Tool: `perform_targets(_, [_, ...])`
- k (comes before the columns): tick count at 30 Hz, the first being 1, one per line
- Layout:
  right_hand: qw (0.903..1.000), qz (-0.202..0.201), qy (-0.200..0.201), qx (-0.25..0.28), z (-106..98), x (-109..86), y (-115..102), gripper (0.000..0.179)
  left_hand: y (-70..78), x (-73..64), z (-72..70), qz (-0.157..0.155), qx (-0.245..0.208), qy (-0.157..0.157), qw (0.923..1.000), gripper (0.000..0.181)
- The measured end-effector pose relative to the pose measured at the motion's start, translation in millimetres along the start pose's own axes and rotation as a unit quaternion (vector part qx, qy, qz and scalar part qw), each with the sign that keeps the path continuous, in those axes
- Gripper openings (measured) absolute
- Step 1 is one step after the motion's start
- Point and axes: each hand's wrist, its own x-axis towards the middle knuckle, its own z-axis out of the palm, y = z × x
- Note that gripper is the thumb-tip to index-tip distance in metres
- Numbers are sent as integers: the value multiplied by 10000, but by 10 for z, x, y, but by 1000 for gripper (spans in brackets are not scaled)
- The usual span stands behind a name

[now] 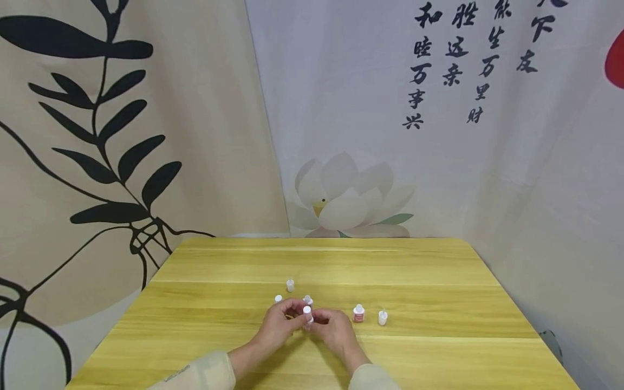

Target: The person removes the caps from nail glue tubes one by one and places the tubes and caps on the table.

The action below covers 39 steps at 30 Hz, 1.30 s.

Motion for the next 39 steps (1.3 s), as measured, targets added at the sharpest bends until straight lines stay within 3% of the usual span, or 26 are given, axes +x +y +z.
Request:
perform_targets(5, [10000, -18, 4, 55, -1, 3, 6, 29, 11, -10, -1, -3, -54, -8, 10000, 27])
perform_targets(16, [9999, -31, -1, 135, 5, 15, 25, 27, -8, -4, 1, 71, 24, 40, 10000, 17])
perform_targets(26, [9999, -104, 86, -28, 11, 24, 4, 23, 7, -14, -16, 179, -94, 17, 9998, 25])
perform_targets(39, [10000, -64, 42, -10, -1, 28, 19, 26, 18, 1, -3, 82, 157, -10, 9998, 12])
